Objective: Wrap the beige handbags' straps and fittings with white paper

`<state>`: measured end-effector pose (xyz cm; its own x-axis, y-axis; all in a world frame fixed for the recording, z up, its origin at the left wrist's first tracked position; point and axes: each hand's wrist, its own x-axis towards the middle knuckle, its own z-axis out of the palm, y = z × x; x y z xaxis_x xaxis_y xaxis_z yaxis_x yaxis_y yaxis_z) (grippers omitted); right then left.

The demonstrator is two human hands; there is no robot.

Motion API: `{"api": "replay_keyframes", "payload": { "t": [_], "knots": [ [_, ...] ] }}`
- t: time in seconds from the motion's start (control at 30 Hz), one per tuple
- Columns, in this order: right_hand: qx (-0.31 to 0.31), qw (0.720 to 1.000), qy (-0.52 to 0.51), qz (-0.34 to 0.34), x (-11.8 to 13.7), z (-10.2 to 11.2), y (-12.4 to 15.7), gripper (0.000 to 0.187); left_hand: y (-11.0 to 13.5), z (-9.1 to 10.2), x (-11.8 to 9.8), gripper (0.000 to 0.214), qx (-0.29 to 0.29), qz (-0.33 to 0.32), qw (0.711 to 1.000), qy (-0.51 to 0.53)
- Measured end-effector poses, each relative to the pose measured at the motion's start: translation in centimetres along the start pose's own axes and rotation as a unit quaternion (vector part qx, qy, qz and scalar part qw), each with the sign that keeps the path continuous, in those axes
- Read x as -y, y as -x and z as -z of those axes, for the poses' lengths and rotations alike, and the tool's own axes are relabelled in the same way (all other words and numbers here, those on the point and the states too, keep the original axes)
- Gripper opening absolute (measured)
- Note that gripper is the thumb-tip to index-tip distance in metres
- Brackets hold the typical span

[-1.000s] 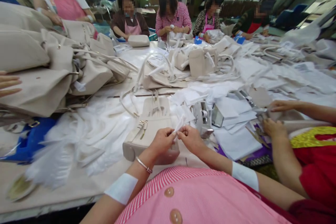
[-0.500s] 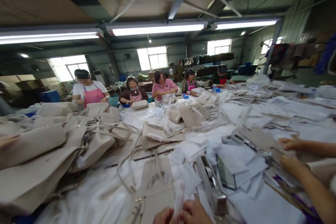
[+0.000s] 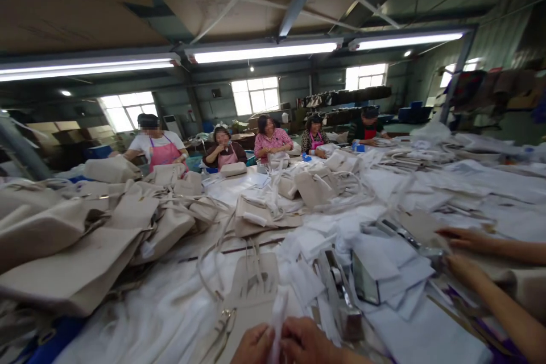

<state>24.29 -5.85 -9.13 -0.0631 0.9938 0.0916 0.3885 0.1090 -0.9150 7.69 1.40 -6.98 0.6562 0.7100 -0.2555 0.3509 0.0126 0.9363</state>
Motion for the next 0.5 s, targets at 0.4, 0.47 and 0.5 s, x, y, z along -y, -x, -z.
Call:
{"api": "replay_keyframes", "payload": {
  "t": [0.4, 0.47, 0.5],
  "knots": [
    [-0.089, 0.977, -0.131, -0.145, -1.5, -3.6, 1.9, 0.030, 1.0, 0.5, 0.9, 0.033, -0.041, -0.063, 0.972, -0.222],
    [-0.093, 0.973, -0.125, -0.172, -1.5, -4.1, 1.6, 0.030, 1.7, 3.5, 1.6, 0.029, -0.085, -0.070, 0.955, -0.276],
    [-0.097, 0.972, -0.110, -0.183, -1.5, -4.3, 1.3, 0.030, 2.2, 5.3, 2.2, 0.029, -0.125, -0.054, 0.945, -0.297]
  ]
}}
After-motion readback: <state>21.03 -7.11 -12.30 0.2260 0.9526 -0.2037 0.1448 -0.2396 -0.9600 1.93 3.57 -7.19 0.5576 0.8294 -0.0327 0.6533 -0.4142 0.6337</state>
